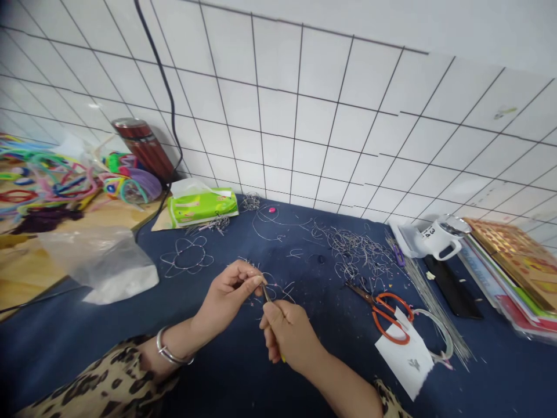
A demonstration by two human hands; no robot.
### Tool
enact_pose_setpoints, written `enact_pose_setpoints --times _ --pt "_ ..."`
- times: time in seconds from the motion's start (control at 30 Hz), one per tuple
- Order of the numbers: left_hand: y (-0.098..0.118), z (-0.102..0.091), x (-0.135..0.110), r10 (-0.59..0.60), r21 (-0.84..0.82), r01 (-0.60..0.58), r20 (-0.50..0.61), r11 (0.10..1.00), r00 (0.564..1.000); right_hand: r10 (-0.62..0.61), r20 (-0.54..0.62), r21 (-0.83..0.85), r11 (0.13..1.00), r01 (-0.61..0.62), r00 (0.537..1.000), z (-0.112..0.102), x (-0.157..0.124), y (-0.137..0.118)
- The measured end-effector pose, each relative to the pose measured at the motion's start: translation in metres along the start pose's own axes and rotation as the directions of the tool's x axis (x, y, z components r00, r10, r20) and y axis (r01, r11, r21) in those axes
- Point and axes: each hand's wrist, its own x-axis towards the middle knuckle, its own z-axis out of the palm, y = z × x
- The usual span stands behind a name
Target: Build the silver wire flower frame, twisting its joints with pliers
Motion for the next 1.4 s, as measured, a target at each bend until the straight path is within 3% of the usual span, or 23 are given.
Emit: enact_pose_setpoints --times 0.2,0.37,0.5,0.67,0.77,0.93,1.17,1.3,1.4 --pt "-0.001 -0.001 0.002 0.019 0.017 -0.019 0.008 1.000 1.000 -0.043 -0.091 -0.237 0.971 0.021 0.995 -0.001 -0.003 -0.002" --pt "-0.001 -0.003 0.004 -0.001 -0.005 0.002 0.031 1.000 1.000 -0.149 -0.114 -0.463 0.883 0.080 0.982 -0.004 -0.004 -0.003" --pt "0.002 -0.005 0.006 -0.014 0.005 0.014 0.079 1.000 0.997 -0.278 -0.096 -0.705 0.696 0.132 0.956 -0.009 -0.004 -0.007" --pt "0.001 -0.008 0.010 -0.042 0.020 0.040 0.092 0.999 0.995 -0.375 -0.033 -0.926 0.360 0.113 0.926 -0.009 -0.008 -0.009" --pt "-0.001 -0.011 0.015 -0.044 0.017 0.043 0.035 0.999 0.998 -0.394 0.044 -0.960 0.236 0.147 0.918 -0.002 -0.014 -0.009" --pt "0.002 -0.014 0.017 -0.026 -0.024 0.028 0.061 0.999 0.998 -0.405 0.067 -0.954 0.242 0.178 0.912 -0.001 -0.022 -0.020" --pt "0.009 -0.014 0.012 -0.024 -0.018 0.026 0.131 0.999 0.991 -0.569 -0.021 -0.971 0.208 0.119 0.822 -0.028 -0.032 -0.043" --pt "0.008 -0.014 0.012 -0.020 -0.040 0.027 0.169 0.999 0.985 -0.666 0.075 -0.997 -0.040 0.065 0.742 -0.033 -0.027 -0.042" --pt "0.005 -0.013 0.011 -0.028 -0.024 0.033 0.174 0.999 0.984 -0.675 0.139 -0.984 -0.175 0.026 0.724 -0.032 -0.020 -0.038"
